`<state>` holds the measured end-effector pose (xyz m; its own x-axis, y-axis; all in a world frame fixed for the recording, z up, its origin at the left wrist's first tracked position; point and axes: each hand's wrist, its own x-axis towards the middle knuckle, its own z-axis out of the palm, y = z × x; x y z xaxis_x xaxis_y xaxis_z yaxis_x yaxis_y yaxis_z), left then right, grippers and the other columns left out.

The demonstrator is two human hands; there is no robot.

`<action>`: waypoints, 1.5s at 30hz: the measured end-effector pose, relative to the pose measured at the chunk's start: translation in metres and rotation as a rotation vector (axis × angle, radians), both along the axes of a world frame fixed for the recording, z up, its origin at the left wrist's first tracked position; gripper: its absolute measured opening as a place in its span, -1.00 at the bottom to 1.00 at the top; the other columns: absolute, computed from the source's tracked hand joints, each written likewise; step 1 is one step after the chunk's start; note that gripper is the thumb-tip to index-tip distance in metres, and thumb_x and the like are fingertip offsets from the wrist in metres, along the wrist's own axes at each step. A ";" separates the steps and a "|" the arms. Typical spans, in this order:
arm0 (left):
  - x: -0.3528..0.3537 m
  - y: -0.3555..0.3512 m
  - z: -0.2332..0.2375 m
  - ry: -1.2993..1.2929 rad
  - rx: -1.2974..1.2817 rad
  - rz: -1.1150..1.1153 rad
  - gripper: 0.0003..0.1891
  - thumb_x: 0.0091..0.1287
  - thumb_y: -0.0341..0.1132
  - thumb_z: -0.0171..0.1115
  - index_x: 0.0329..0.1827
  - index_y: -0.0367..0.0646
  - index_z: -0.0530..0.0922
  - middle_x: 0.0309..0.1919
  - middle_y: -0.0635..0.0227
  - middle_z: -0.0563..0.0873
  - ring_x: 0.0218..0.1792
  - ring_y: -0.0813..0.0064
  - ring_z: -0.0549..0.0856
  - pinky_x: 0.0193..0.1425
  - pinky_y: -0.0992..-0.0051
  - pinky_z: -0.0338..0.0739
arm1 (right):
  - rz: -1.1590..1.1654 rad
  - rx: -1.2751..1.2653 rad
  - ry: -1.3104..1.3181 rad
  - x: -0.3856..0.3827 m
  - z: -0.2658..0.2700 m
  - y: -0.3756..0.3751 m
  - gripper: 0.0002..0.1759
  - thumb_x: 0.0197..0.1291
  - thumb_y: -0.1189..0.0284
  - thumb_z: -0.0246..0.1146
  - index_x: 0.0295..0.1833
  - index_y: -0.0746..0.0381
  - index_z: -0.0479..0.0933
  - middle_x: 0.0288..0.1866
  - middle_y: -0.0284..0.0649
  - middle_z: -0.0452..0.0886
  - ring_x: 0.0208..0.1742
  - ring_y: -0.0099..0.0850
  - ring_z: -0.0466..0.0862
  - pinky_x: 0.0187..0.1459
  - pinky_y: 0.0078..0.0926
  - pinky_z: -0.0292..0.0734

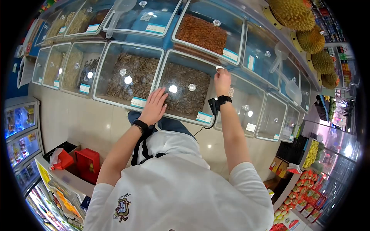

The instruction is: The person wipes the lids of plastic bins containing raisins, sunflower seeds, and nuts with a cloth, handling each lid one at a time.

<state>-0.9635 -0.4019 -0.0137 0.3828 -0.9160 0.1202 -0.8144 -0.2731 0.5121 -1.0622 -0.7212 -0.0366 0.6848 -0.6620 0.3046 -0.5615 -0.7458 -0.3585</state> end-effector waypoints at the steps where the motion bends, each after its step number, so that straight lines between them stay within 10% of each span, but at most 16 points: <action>1: -0.001 -0.004 -0.003 -0.009 -0.013 -0.011 -0.55 0.26 -0.36 0.02 0.23 -0.31 0.30 0.35 0.06 0.21 0.38 0.10 0.16 0.43 0.17 0.03 | 0.008 -0.002 -0.020 -0.001 0.000 0.004 -0.83 0.00 0.57 0.17 -0.22 0.30 0.54 -0.28 -0.07 0.52 -0.15 -0.08 0.50 -0.11 -0.20 0.45; 10: -0.001 -0.009 -0.014 -0.089 -0.007 -0.021 -0.59 0.24 -0.33 0.01 0.15 -0.27 0.36 0.32 0.09 0.27 0.37 0.13 0.20 0.43 0.16 0.06 | -0.001 0.209 -0.136 -0.017 0.004 0.005 -0.61 0.01 0.54 0.20 0.04 0.33 0.54 -0.30 -0.09 0.46 -0.23 -0.15 0.49 -0.14 -0.27 0.42; 18: -0.002 -0.005 -0.020 -0.042 -0.074 0.038 -0.63 0.19 -0.36 0.04 0.07 -0.25 0.40 0.25 0.12 0.36 0.33 0.13 0.27 0.39 0.17 0.13 | 0.080 -0.204 0.174 -0.009 0.006 0.006 -0.57 -0.02 0.60 0.19 0.06 0.30 0.54 -0.23 -0.12 0.45 -0.15 -0.15 0.42 -0.06 -0.26 0.38; 28: -0.004 -0.002 -0.022 -0.098 -0.115 0.080 -0.66 0.18 -0.34 0.06 0.02 -0.23 0.45 0.19 0.10 0.43 0.27 0.16 0.35 0.32 0.23 0.22 | 0.121 0.033 0.105 -0.023 -0.020 0.011 -0.43 0.12 0.59 0.04 0.31 0.34 0.25 0.34 0.11 0.23 0.37 -0.02 0.23 0.28 -0.21 0.23; 45: -0.004 -0.001 -0.023 -0.085 -0.155 0.088 -0.67 0.18 -0.35 0.05 0.01 -0.23 0.43 0.18 0.10 0.42 0.25 0.14 0.36 0.30 0.20 0.23 | -0.202 0.175 0.215 0.052 -0.017 0.050 -0.45 0.12 0.58 0.00 0.27 0.48 0.22 0.31 0.29 0.22 0.38 0.04 0.21 0.25 -0.21 0.34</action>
<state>-0.9675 -0.4026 -0.0370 0.4429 -0.8473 0.2929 -0.8330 -0.2681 0.4840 -1.0103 -0.6708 -0.0535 0.5707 -0.8203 0.0369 -0.7683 -0.5493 -0.3286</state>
